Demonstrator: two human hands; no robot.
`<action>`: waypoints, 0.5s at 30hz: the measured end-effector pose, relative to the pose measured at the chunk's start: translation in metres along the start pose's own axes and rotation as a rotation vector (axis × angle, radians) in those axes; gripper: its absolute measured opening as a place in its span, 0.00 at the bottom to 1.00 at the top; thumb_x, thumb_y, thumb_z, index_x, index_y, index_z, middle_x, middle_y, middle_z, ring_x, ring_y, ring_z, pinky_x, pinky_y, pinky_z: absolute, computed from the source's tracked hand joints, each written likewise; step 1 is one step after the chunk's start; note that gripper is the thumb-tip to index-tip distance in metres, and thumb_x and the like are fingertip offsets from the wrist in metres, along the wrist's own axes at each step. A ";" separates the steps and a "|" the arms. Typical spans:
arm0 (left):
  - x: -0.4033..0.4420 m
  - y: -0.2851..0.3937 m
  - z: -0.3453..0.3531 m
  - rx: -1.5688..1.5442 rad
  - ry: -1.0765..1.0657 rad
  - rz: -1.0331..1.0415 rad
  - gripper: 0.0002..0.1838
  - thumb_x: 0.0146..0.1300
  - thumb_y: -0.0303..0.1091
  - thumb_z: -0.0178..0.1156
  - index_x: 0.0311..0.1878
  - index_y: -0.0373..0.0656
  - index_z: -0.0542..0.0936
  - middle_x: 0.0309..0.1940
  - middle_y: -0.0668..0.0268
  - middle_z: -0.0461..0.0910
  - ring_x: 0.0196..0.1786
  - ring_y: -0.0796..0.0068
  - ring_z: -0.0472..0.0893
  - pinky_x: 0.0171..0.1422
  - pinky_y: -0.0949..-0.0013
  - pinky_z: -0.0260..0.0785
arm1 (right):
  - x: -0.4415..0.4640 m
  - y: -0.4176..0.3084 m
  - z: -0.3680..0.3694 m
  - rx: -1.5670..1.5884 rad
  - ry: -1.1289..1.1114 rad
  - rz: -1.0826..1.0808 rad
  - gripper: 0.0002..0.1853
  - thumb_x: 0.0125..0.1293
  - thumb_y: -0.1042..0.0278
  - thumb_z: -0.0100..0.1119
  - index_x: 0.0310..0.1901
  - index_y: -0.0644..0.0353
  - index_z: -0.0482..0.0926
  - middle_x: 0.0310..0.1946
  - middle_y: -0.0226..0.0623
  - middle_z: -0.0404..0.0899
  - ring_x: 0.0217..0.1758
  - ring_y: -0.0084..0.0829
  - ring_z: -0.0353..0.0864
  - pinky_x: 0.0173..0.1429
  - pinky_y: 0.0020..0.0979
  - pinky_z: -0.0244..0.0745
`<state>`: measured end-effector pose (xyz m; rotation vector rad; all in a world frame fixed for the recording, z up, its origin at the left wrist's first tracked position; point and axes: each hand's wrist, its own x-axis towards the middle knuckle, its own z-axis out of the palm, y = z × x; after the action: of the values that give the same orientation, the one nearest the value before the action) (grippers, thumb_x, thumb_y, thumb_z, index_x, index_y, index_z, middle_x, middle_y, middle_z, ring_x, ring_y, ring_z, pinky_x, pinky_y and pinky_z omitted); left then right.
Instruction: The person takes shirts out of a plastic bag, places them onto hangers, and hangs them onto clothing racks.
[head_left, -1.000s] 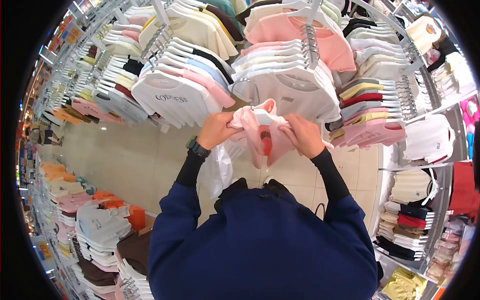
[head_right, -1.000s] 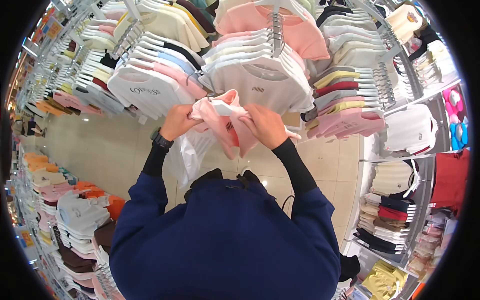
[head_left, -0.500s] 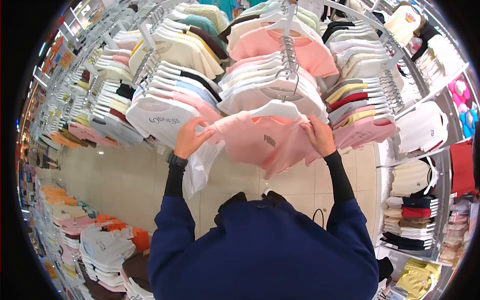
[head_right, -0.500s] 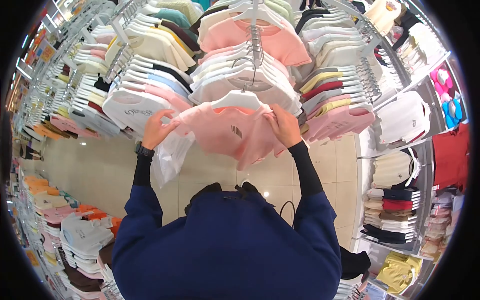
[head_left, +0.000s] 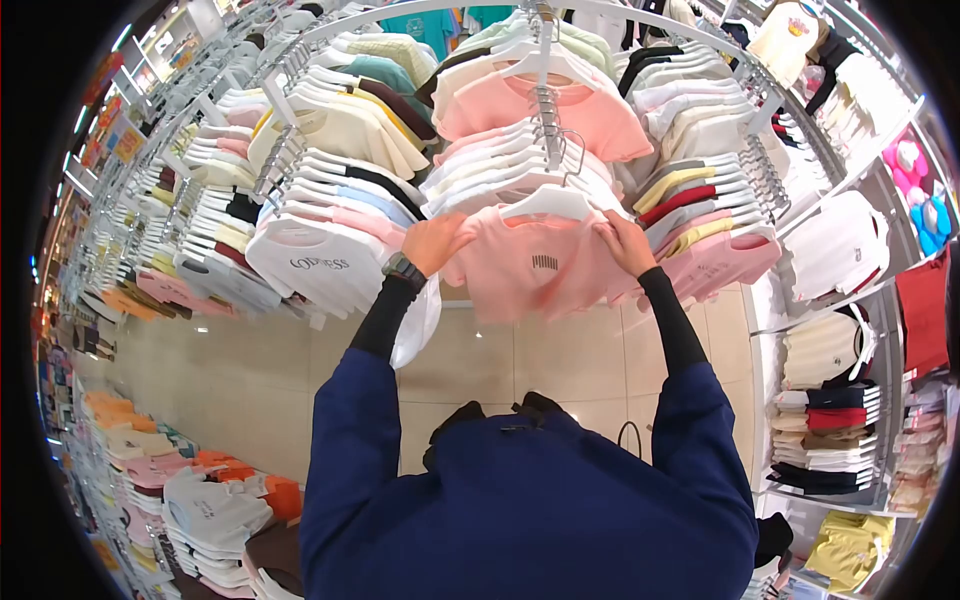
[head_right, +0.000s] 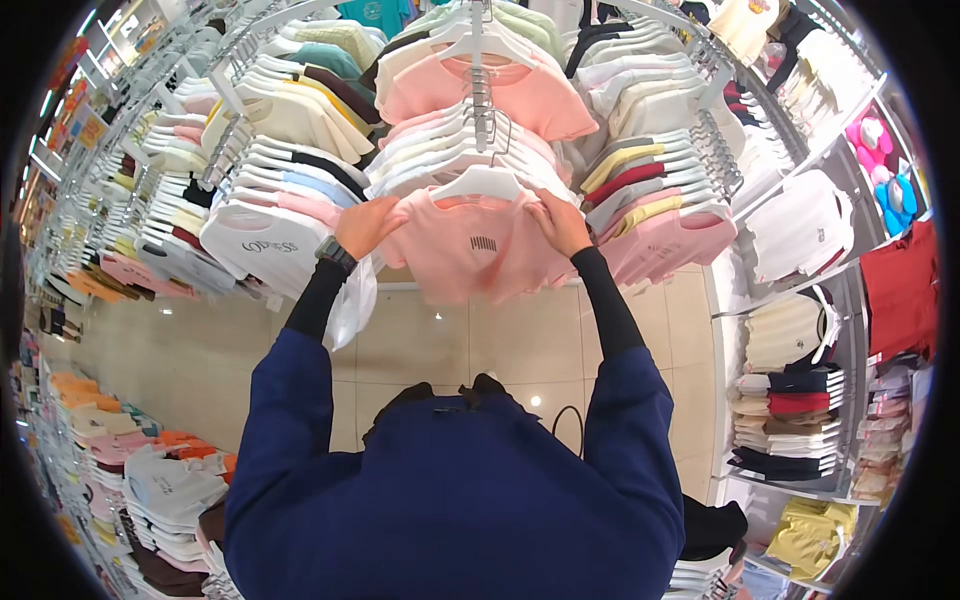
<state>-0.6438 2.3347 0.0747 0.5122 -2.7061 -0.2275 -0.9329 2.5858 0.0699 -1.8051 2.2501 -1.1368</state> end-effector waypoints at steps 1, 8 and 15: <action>0.002 -0.001 0.002 0.011 -0.055 -0.019 0.19 0.64 0.53 0.58 0.47 0.47 0.78 0.36 0.59 0.83 0.39 0.54 0.82 0.39 0.55 0.73 | 0.003 0.001 0.002 0.026 -0.005 -0.004 0.16 0.69 0.60 0.55 0.51 0.60 0.75 0.35 0.50 0.79 0.39 0.51 0.79 0.43 0.41 0.72; -0.013 -0.017 0.039 -0.071 -0.079 -0.116 0.22 0.64 0.54 0.58 0.48 0.44 0.78 0.38 0.56 0.82 0.42 0.50 0.81 0.43 0.53 0.72 | -0.002 0.027 0.030 0.020 -0.050 0.012 0.18 0.65 0.53 0.61 0.45 0.60 0.74 0.37 0.48 0.79 0.41 0.53 0.78 0.42 0.45 0.71; -0.015 -0.031 0.039 -0.178 -0.067 -0.145 0.23 0.63 0.53 0.61 0.50 0.44 0.79 0.41 0.53 0.82 0.45 0.49 0.80 0.45 0.55 0.72 | -0.039 0.086 0.034 -0.025 -0.006 0.173 0.18 0.55 0.60 0.68 0.42 0.60 0.76 0.37 0.53 0.80 0.44 0.56 0.78 0.46 0.46 0.73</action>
<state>-0.6364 2.3154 0.0275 0.6580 -2.6815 -0.5280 -0.9758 2.6068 -0.0180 -1.5824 2.3727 -1.0759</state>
